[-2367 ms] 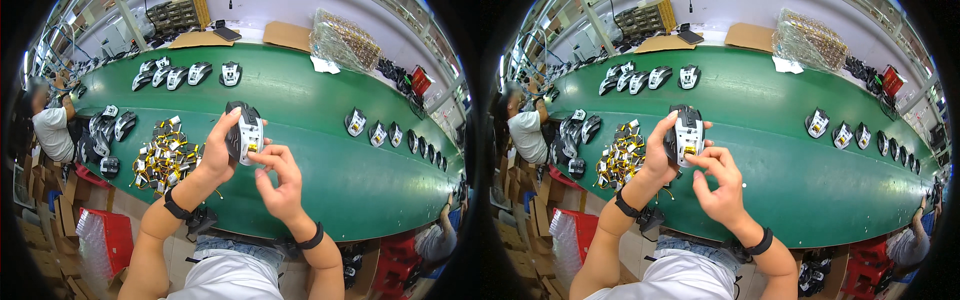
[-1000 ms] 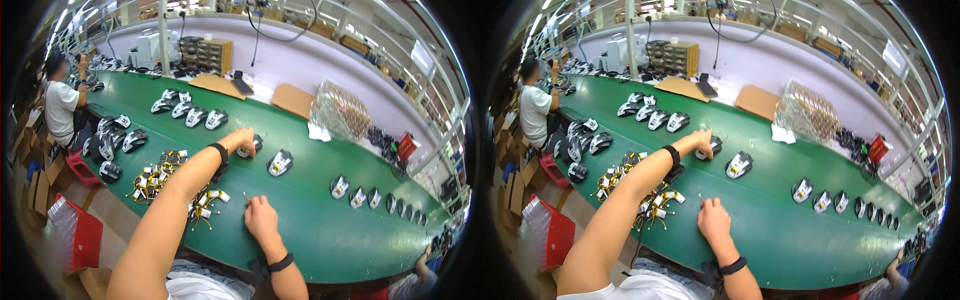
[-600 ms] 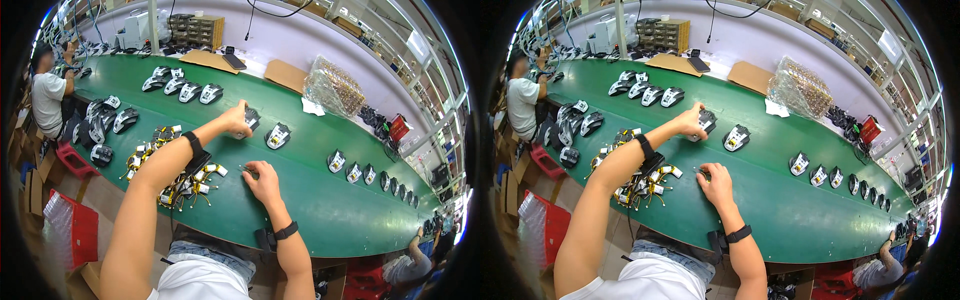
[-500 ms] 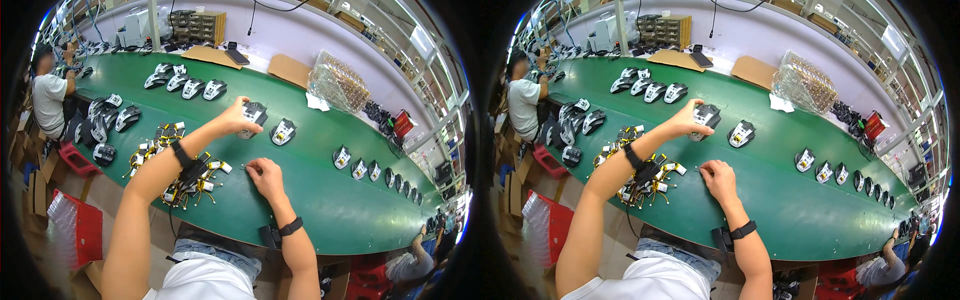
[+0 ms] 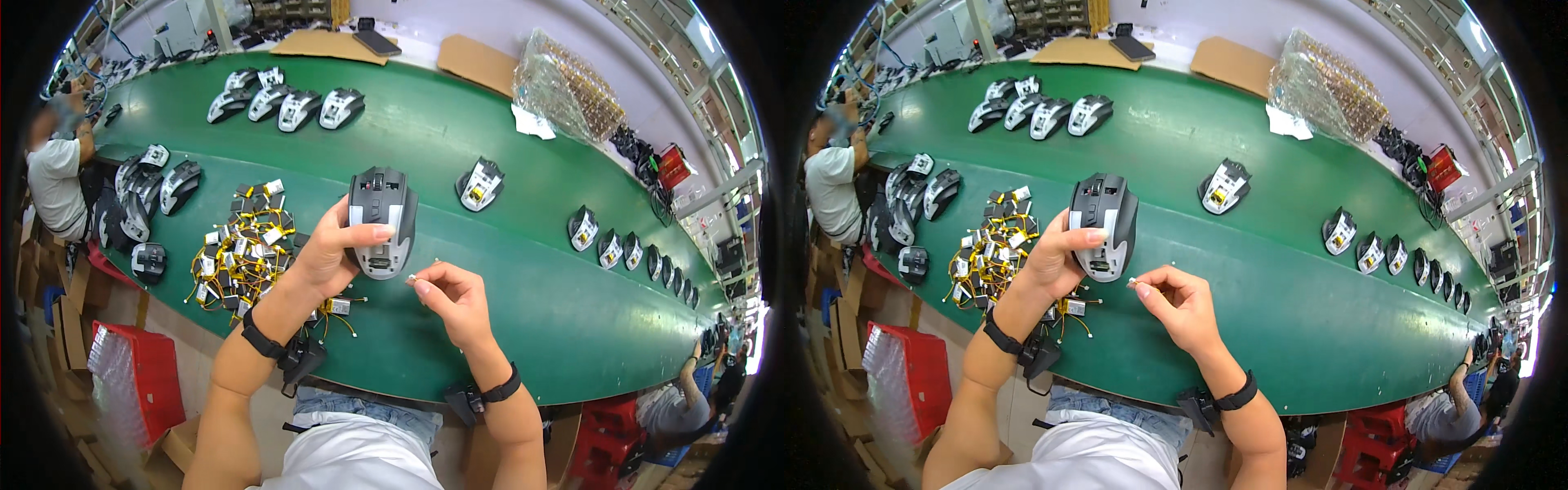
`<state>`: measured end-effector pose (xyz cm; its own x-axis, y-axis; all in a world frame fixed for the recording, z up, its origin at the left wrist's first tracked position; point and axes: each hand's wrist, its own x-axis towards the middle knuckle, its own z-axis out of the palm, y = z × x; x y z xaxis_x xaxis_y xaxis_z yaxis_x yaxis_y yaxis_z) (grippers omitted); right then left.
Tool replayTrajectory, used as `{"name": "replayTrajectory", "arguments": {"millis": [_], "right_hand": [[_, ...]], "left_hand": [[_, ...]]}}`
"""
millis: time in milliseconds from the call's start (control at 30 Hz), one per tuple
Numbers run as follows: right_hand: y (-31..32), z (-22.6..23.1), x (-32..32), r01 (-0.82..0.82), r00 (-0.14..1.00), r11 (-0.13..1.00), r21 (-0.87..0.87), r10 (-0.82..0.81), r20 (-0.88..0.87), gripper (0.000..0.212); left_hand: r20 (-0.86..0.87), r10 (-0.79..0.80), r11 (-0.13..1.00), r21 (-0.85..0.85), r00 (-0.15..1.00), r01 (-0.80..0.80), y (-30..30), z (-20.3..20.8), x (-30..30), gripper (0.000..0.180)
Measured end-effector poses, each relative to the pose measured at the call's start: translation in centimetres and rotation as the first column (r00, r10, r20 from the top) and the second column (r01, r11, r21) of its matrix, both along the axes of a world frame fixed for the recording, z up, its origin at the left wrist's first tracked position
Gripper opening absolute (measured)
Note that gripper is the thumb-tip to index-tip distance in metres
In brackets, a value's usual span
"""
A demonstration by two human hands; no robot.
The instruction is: The person assembles electronic devices by inserting small batteries into the bottom compartments of mouse-shaped units. They pick up each unit, slide a battery into the slot, and place the completed unit on the green table. The process is repeated for multiple units throughout the video.
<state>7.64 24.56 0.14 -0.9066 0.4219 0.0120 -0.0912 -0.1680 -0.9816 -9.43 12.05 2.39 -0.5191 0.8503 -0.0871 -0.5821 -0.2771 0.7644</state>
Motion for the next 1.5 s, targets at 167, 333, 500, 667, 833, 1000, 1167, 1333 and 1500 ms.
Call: {"name": "replayTrajectory", "arguments": {"millis": [167,333,500,667,833,1000,1167,1333,1500], "right_hand": [[-0.2,0.1,0.2,0.09,0.994,0.973,0.213,-0.099,0.035,0.009],[-0.5,-0.8,-1.3,0.31,0.943,0.798,0.516,-0.327,-0.061,0.006],[-0.6,-1.6,-1.4,0.409,0.907,0.746,0.526,-0.398,-0.14,0.009],[-0.2,-0.9,-1.0,0.492,0.865,0.537,0.686,-0.393,-0.313,0.009],[-1.2,0.8,-0.7,0.367,0.929,0.616,0.697,-0.276,-0.246,0.012],[-1.5,0.4,-0.8,0.276,0.961,0.561,0.781,-0.158,-0.227,0.017],[-1.5,-0.2,-0.6,0.351,0.928,0.675,0.65,-0.345,-0.143,0.015],[3.6,1.1,0.7,0.519,0.853,0.705,0.482,-0.465,-0.238,0.017],[7.6,1.4,5.4,0.203,0.868,0.703,0.681,-0.451,0.206,0.014]], "left_hand": [[-0.013,-0.088,0.996,0.009,0.996,0.088,0.2,-0.6,1.0,0.061],[0.04,-0.099,0.995,-0.002,0.994,0.099,0.1,-1.1,1.1,0.062],[0.039,-0.129,0.992,0.018,0.991,0.128,0.2,-1.6,0.9,0.061],[0.036,-0.146,0.989,0.015,0.989,0.145,0.0,-1.2,1.1,0.059],[0.002,-0.116,0.993,0.023,0.993,0.116,0.4,-1.7,0.9,0.058],[-0.009,-0.108,0.994,0.015,0.994,0.108,0.2,-1.9,1.2,0.057],[0.014,-0.066,0.995,-0.075,0.998,0.067,0.2,-2.1,1.2,0.052],[-0.059,0.07,0.997,-0.014,0.996,-0.071,0.2,-1.7,0.4,0.05],[-0.071,0.02,0.999,-0.049,0.997,-0.023,0.2,-1.7,0.7,0.051]]}}
